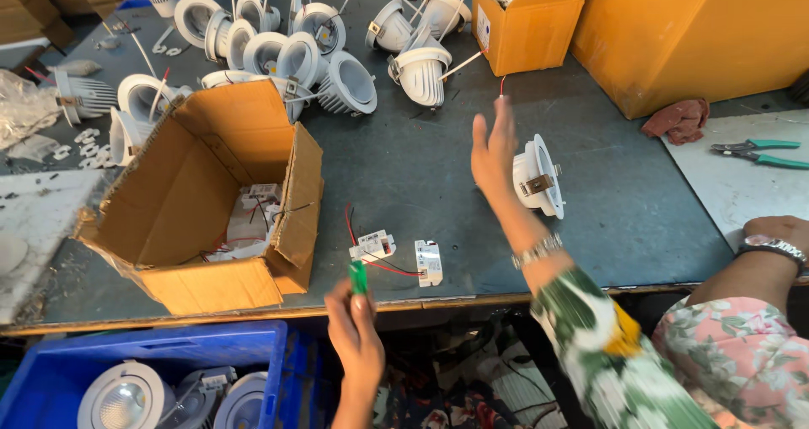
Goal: The person assembles LED downlight fixtures by connecting power drivers to the light bodies. They use a screwdriver to strip wires and tighten terminal screws, then place the completed units on the table.
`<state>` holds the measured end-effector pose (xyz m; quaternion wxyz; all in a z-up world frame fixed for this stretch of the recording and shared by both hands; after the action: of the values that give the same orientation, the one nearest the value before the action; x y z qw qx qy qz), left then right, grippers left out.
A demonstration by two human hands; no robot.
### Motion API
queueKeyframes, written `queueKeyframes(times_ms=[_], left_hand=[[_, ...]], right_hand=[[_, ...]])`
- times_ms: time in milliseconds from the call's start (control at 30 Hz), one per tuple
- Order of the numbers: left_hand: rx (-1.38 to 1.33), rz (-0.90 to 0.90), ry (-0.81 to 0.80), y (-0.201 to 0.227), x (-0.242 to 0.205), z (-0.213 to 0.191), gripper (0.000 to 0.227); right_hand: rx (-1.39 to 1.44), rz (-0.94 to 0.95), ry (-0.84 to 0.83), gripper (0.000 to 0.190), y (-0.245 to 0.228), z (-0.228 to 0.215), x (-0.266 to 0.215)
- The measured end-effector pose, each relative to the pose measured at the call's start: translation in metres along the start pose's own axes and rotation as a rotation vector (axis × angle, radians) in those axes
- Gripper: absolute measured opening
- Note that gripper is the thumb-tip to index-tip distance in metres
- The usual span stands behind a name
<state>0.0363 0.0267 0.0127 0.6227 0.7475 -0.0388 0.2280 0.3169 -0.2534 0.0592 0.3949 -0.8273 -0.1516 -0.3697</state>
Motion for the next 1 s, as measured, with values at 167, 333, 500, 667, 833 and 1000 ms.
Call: queueKeyframes(times_ms=[167, 333, 500, 667, 833, 1000], left_hand=[[0.035, -0.067, -0.1, -0.021, -0.039, -0.011, 0.028], [-0.096, -0.224, -0.026, -0.051, -0.052, -0.043, 0.025], [-0.114, -0.414, -0.135, -0.062, -0.056, -0.015, 0.03], [-0.165, -0.203, -0.251, -0.034, -0.002, 0.052, 0.023], [-0.301, -0.196, -0.171, -0.04, 0.045, 0.08, 0.027], [-0.125, -0.195, -0.123, -0.034, 0.055, 0.089, 0.026]], right_hand=[[0.043, 0.505, -0.028, 0.048, 0.118, 0.039, 0.043], [0.44, 0.286, -0.303, 0.026, 0.045, 0.037, 0.008], [0.365, 0.077, -0.649, 0.023, -0.052, 0.008, -0.071], [0.356, 0.147, -0.621, 0.02, -0.073, -0.02, -0.118], [0.411, 0.064, -0.619, 0.02, -0.073, -0.032, -0.136], [0.478, -0.047, -0.596, 0.017, -0.082, -0.035, -0.137]])
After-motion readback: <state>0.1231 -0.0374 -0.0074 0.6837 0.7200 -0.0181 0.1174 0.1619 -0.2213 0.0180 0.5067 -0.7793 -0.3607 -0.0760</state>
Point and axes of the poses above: each hand's wrist, its own x-axis towards the middle knuckle, its own z-axis out of the palm, y = z × x, the point moved 8 cm from there along x, towards the middle knuckle, and after that the axes turned 12 degrees about -y, right-handed, at the moved point
